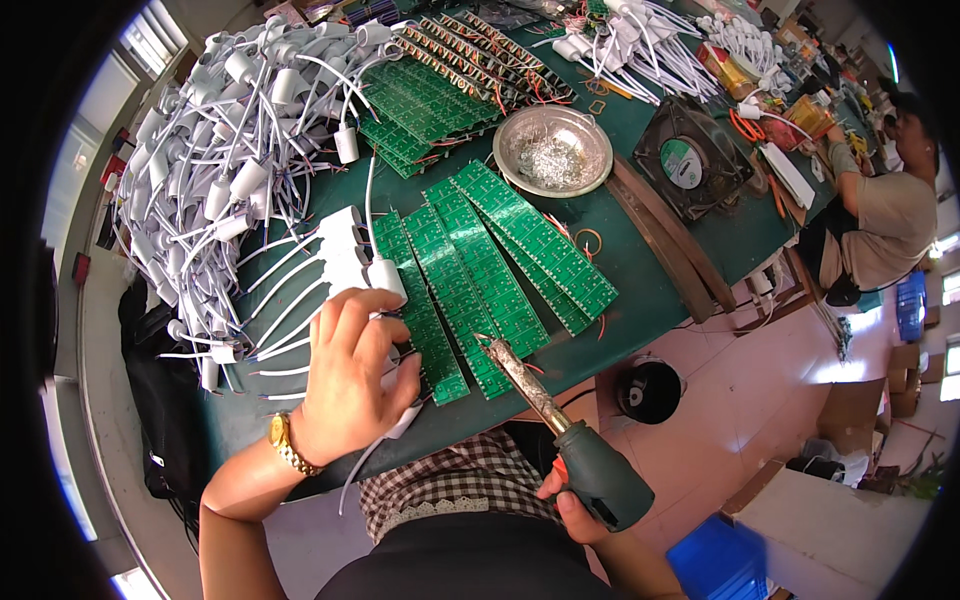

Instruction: The person solders wires from cable assemblies onto green circuit boards using a soldering gun.

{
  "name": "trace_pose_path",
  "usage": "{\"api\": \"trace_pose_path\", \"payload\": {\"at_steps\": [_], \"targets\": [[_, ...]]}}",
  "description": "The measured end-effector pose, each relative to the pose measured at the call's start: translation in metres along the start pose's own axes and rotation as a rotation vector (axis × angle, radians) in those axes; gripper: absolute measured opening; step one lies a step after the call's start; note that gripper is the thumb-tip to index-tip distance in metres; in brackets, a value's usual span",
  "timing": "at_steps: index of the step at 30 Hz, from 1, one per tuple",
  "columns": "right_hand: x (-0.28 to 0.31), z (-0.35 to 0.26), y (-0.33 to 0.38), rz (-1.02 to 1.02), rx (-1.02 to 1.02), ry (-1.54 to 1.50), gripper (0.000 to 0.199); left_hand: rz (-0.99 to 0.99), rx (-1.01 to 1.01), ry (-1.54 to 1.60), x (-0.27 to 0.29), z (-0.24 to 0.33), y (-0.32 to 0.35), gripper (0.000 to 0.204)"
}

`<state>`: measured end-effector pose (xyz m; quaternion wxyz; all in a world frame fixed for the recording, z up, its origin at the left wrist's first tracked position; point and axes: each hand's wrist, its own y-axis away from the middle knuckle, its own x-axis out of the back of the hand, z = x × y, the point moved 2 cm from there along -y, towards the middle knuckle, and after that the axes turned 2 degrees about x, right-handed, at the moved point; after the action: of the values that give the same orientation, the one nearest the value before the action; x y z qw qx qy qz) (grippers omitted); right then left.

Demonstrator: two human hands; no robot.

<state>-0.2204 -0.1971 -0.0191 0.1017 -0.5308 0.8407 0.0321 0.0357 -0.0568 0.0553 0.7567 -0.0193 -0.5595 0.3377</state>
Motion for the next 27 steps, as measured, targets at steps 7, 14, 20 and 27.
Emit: {"api": "trace_pose_path", "payload": {"at_steps": [7, 14, 20, 27], "targets": [[-0.002, 0.003, -0.001, -0.019, 0.074, 0.012, 0.045, -0.610, 0.219, -0.380, 0.000, -0.076, -0.101, 0.041], [0.018, 0.009, 0.011, 0.086, 0.102, 0.002, 0.043, -0.624, -0.007, 0.120, 0.064, -0.085, -0.093, 0.028], [0.028, 0.001, -0.005, 0.296, 0.142, -0.047, 0.044, -0.651, 0.210, 0.930, 0.141, -0.075, -0.092, 0.024], [0.049, -0.010, -0.023, 0.657, 0.374, -0.037, 0.042, 0.147, 0.086, 1.367, 0.139, -0.078, -0.269, 0.011]]}}
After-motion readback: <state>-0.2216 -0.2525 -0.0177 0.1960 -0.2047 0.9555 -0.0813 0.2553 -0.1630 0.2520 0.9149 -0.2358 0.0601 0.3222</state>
